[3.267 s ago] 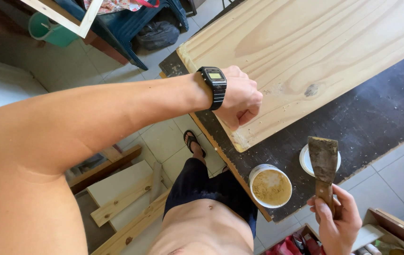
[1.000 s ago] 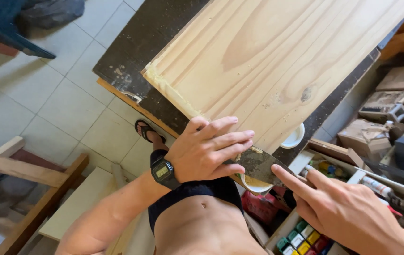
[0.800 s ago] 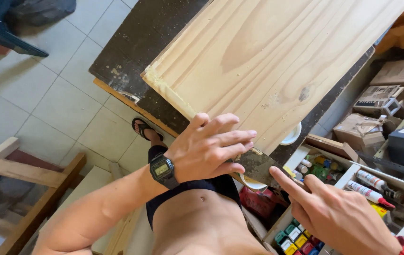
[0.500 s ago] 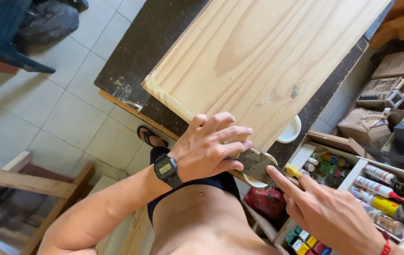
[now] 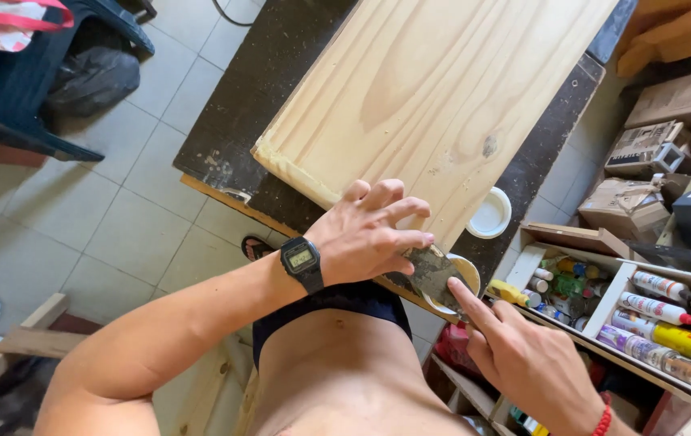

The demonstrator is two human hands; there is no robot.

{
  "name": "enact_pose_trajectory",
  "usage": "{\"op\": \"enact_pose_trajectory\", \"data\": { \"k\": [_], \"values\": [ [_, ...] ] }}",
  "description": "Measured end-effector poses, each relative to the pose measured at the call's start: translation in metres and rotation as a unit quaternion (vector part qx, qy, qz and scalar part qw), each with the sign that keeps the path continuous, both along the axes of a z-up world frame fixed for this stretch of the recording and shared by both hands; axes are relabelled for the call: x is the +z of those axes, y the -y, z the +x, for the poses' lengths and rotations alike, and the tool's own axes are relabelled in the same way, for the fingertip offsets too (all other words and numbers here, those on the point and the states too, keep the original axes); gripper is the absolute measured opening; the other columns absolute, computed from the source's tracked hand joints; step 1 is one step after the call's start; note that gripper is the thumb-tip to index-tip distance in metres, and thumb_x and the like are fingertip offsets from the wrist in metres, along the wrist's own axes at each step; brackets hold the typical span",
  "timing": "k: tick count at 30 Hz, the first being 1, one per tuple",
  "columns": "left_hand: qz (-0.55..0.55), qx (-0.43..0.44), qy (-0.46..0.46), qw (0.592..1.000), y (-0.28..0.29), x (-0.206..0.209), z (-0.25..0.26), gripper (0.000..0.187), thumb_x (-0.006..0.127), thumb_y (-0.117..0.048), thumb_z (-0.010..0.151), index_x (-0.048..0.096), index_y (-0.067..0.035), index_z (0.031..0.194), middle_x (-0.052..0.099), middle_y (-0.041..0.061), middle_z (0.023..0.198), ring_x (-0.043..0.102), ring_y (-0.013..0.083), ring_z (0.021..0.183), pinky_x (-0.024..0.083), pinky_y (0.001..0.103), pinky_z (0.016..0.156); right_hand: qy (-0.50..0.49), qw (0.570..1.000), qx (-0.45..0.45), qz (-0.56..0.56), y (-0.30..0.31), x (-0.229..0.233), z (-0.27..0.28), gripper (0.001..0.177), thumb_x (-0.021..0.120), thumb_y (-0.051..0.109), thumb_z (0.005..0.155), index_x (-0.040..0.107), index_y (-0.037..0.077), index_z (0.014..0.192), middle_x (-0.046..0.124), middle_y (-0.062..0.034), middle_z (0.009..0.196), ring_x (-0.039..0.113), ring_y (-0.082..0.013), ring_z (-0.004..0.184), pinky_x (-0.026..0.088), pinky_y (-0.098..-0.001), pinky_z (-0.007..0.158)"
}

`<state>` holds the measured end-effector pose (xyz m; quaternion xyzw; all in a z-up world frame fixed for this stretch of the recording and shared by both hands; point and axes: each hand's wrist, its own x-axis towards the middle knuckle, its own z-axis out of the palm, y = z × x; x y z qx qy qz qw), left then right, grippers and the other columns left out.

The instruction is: Applying wood filler to a wooden board using a putty knife and fingers to fill gaps and smooth the surface.

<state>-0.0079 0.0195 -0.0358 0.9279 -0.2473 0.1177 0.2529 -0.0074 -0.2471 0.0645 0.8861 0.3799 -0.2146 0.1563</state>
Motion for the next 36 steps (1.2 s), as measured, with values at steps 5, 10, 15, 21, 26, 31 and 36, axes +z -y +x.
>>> {"op": "enact_pose_trajectory", "data": {
  "k": [5, 10, 15, 21, 26, 31, 36],
  "values": [
    [0.047, -0.041, 0.017, 0.998, -0.002, -0.001, 0.01, 0.047, 0.08, -0.056, 0.072, 0.061, -0.04, 0.113, 0.043, -0.005, 0.128, 0.037, 0.025, 0.118, 0.038, 0.045, 0.084, 0.002, 0.997, -0.072, 0.02, -0.006, -0.006, -0.024, 0.063, 0.047, 0.041, 0.091, 0.03, 0.036, 0.151, 0.054, 0.001, 0.075, 0.061, -0.026, 0.051, 0.052, -0.0422, 0.036],
    [0.062, -0.092, 0.041, 0.993, -0.006, 0.003, 0.02, 0.048, 0.081, -0.055, 0.071, 0.062, -0.038, 0.111, 0.046, -0.001, 0.125, 0.04, 0.0254, 0.112, 0.038, 0.046, 0.081, -0.001, 0.99, -0.136, 0.035, -0.012, -0.018, -0.046, 0.068, 0.048, 0.035, 0.089, 0.026, 0.036, 0.153, 0.052, 0.0002, 0.076, 0.056, -0.0296, 0.045, 0.052, -0.0458, 0.039],
    [0.083, -0.122, 0.055, 0.988, -0.005, 0.0, 0.027, 0.049, 0.082, -0.055, 0.067, 0.062, -0.036, 0.108, 0.048, 0.001, 0.121, 0.044, 0.0258, 0.109, 0.04, 0.045, 0.08, 0.039, 0.982, -0.169, 0.074, -0.021, -0.025, -0.063, 0.066, 0.048, 0.031, 0.088, 0.031, 0.034, 0.151, 0.048, -0.0013, 0.071, 0.055, -0.0321, 0.044, 0.051, -0.0477, 0.039],
    [0.014, -0.111, 0.079, 0.991, -0.018, 0.006, 0.021, 0.045, 0.076, -0.055, 0.078, 0.062, -0.038, 0.117, 0.054, -0.004, 0.124, 0.046, 0.0232, 0.114, 0.04, 0.041, 0.084, 0.018, 0.988, -0.113, 0.102, -0.008, -0.017, -0.043, 0.066, 0.052, 0.026, 0.087, 0.033, 0.029, 0.151, 0.052, -0.0012, 0.072, 0.053, -0.0276, 0.046, 0.047, -0.0428, 0.035],
    [-0.005, -0.103, 0.1, 0.99, -0.029, -0.002, 0.014, 0.071, 0.076, -0.061, 0.078, 0.056, -0.022, 0.134, 0.062, -0.004, 0.13, 0.056, 0.0194, 0.116, 0.042, 0.038, 0.089, -0.001, 0.99, -0.089, 0.111, 0.006, -0.014, -0.023, 0.064, 0.054, 0.031, 0.089, 0.034, 0.032, 0.15, 0.056, 0.0011, 0.076, 0.059, -0.0231, 0.052, 0.05, -0.0403, 0.039],
    [-0.025, -0.088, 0.162, 0.983, -0.037, -0.008, 0.006, 0.06, 0.092, -0.041, 0.072, 0.064, -0.02, 0.12, 0.066, -0.004, 0.12, 0.061, 0.0171, 0.119, 0.044, 0.036, 0.095, -0.126, 0.918, -0.166, 0.337, 0.041, -0.03, -0.005, 0.055, 0.058, 0.012, 0.088, 0.049, 0.015, 0.142, 0.07, -0.0044, 0.121, 0.062, -0.0166, 0.06, 0.051, -0.0303, 0.064],
    [-0.023, -0.074, 0.26, 0.962, -0.032, -0.008, 0.004, 0.014, 0.068, -0.03, 0.099, 0.068, -0.024, 0.111, 0.069, -0.006, 0.11, 0.063, 0.0166, 0.113, 0.046, 0.034, 0.095, -0.215, 0.798, -0.281, 0.487, 0.072, -0.072, -0.006, 0.056, 0.047, 0.002, 0.092, 0.042, 0.01, 0.147, 0.058, -0.0027, 0.074, 0.046, -0.0101, 0.044, 0.044, -0.0238, 0.044]
  ]
}}
